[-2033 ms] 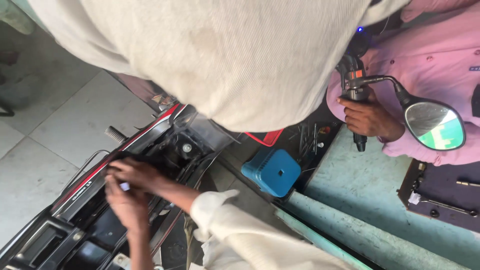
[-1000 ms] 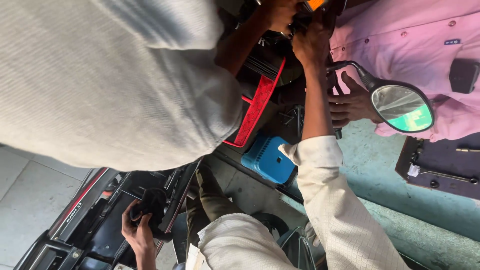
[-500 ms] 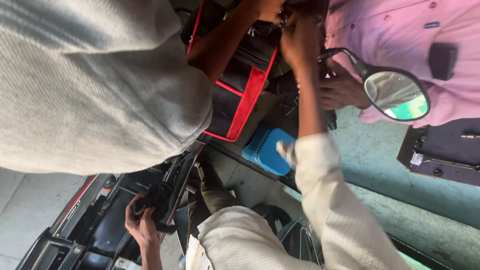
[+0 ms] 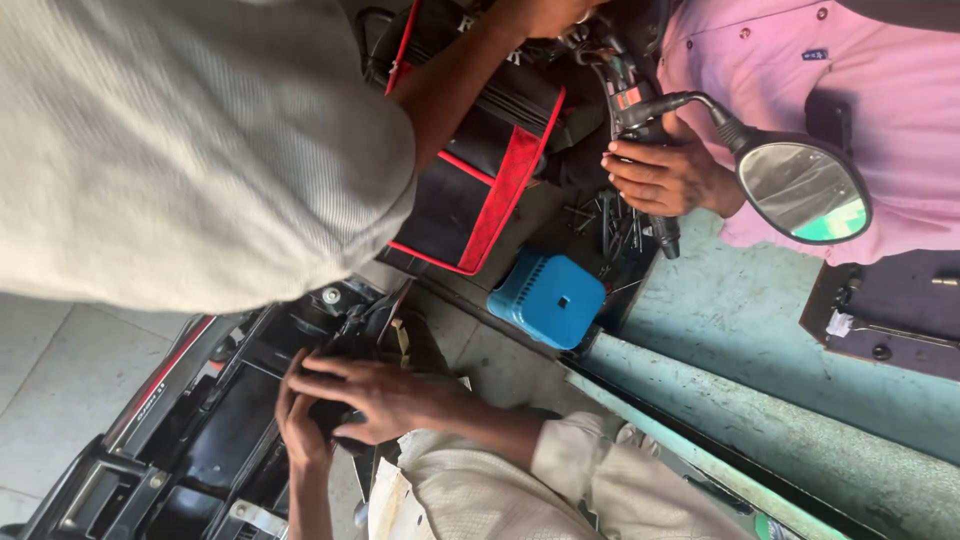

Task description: Repairing the internal components of a motorcycle, specifically working inside the seat area.

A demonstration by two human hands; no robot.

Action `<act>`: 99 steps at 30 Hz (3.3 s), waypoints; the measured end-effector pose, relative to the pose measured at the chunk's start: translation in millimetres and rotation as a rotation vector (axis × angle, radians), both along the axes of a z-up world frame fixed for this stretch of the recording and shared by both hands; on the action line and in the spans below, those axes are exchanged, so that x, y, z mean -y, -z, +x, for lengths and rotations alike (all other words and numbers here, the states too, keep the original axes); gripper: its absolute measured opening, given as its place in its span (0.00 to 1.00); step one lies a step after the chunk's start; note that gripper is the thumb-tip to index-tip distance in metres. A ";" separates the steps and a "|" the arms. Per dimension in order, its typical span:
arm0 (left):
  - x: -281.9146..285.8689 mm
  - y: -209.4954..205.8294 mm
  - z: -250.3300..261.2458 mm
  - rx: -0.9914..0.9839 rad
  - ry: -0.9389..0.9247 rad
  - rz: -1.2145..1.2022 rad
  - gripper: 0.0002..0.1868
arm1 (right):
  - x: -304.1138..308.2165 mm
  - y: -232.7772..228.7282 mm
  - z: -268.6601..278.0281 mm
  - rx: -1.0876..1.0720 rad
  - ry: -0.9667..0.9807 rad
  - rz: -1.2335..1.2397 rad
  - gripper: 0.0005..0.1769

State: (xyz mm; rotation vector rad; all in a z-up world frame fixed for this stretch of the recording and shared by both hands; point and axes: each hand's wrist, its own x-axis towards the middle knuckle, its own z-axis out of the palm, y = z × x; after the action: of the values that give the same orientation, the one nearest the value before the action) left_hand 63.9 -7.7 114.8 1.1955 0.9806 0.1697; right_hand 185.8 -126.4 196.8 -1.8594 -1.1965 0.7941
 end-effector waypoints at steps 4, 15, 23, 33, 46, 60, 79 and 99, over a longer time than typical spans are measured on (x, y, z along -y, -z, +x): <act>7.7 35.5 -27.5 0.203 -0.248 -0.573 0.29 | -18.4 59.9 -19.3 0.221 -0.056 -0.115 0.49; 10.4 58.3 -79.9 0.693 -0.451 -0.693 0.32 | -28.7 130.9 -20.4 -0.101 0.017 -0.147 0.22; 7.9 89.3 -86.2 0.534 -0.446 -0.649 0.26 | -7.4 166.0 -34.3 -1.335 0.289 -0.118 0.22; 2.9 34.9 -61.6 0.231 -0.385 -0.509 0.31 | -26.5 133.8 -49.7 -1.043 0.238 0.019 0.20; 19.8 81.2 -70.3 0.123 -0.292 -0.497 0.29 | -3.2 126.8 -60.4 -0.169 -0.040 -0.166 0.31; 34.1 85.0 -67.6 -0.048 -0.096 -0.185 0.32 | -0.2 130.5 -52.4 -0.078 0.151 -0.178 0.36; -82.1 73.1 -39.8 -0.109 -0.078 0.861 0.29 | -181.8 218.4 -68.0 0.274 -0.127 -0.063 0.15; -6.0 58.7 -45.8 -0.176 0.322 0.757 0.28 | -45.7 253.7 -73.4 0.430 -0.151 -0.287 0.14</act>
State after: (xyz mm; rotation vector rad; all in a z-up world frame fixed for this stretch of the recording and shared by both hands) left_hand 18.1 -1.7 56.1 2.0735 0.8800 0.1868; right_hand 112.4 -80.7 -56.9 -2.2752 -1.5704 0.6937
